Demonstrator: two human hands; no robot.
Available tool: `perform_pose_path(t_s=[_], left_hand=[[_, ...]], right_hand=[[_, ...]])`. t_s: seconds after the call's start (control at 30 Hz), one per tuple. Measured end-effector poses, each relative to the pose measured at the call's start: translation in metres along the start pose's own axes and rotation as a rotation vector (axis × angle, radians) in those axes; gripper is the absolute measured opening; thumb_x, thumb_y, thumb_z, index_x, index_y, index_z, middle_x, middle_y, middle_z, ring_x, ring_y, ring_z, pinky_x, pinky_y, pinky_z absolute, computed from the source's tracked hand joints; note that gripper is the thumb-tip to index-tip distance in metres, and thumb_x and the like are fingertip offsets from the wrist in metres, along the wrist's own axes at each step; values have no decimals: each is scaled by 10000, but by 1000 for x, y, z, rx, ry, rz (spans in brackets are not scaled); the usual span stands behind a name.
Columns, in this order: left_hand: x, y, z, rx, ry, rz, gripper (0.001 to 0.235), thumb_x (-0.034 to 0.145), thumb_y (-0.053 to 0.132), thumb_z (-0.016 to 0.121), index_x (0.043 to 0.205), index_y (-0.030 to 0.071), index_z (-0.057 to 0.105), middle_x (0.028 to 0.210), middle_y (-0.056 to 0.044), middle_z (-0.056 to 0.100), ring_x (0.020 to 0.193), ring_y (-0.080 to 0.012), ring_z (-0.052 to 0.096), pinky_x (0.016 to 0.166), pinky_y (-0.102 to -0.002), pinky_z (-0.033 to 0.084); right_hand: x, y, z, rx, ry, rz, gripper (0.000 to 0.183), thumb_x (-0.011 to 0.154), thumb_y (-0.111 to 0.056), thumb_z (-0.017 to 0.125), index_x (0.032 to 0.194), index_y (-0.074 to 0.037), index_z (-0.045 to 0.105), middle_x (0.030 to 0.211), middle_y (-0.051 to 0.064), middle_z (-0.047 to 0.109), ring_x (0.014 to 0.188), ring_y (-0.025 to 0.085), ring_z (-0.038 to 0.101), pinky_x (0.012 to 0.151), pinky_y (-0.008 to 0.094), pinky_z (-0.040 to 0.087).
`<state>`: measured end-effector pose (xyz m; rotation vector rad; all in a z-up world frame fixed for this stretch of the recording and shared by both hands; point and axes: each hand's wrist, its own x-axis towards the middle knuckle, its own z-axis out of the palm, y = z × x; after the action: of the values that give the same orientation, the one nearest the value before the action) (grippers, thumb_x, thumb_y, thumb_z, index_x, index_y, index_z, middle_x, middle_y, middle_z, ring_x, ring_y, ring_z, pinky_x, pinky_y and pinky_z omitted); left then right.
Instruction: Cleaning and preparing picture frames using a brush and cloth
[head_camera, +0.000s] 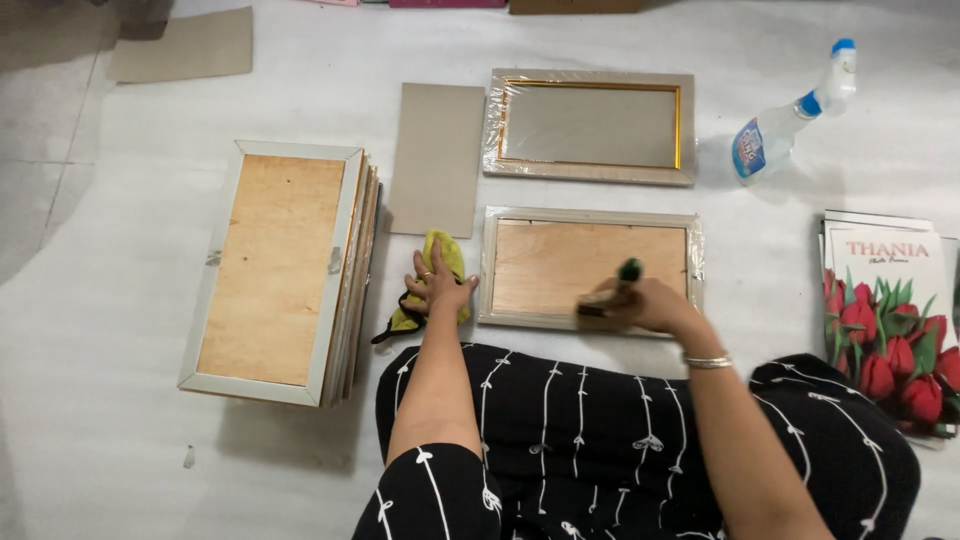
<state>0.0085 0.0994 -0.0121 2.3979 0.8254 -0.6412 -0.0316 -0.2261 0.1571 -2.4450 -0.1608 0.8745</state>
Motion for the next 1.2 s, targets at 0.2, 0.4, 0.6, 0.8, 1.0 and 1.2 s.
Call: perform_pose_path(t_s=[0.2,0.4,0.6,0.8,1.0,1.2], left_hand=[[6,-2,3,-33,-3,7,1063,885,465,755,1560,534,-64,1675,12,-140,1512,-448,-42,1102,-811,-22],[-2,3,-4,-33,-30,-17,1021,926,403,729,1576,507,-51,1678,-6,-125,1509,-453,-64,1130,-771,-46],[1,-1,-1,-36,-14,0,1021,909,456,735,1574,512,-37,1680,-6,-119,1501,-455,-47,1110,-776,-34],[5,-1,3,-20,-18,3,1011,913,463,728,1578,500,-33,1686,-11,-100,1500,-451,-33,1111,-770,-49],[5,-1,0,-36,-21,5,1060,892,456,754,1572,519,-57,1684,-17,-124,1505,-464,-36,1124,-768,-19],[13,-5,9,-23,-2,10,1071,878,474,763,1562,531,-60,1682,-14,-124,1502,-467,-33,1122,-772,-31]], right_hand=[[92,-55,86,156,37,-118,452,886,-420,664,1266,-178,700,1168,155,748,1167,366,672,989,506,536],[102,-70,73,440,133,74,705,724,-591,801,1262,-148,693,1222,104,727,1219,261,650,1054,415,522],[145,-23,85,421,-230,78,603,795,-288,789,1364,-171,628,1164,249,667,854,384,725,460,371,636],[160,-69,47,291,421,17,658,905,-640,538,1179,-56,665,1098,200,738,1098,360,692,971,527,542],[205,-77,37,305,397,33,466,830,-635,709,1208,-363,679,1026,-40,768,1059,202,716,988,413,549],[152,-51,27,0,291,-229,424,937,-220,679,1328,-375,629,1181,119,736,1147,404,670,1016,517,544]])
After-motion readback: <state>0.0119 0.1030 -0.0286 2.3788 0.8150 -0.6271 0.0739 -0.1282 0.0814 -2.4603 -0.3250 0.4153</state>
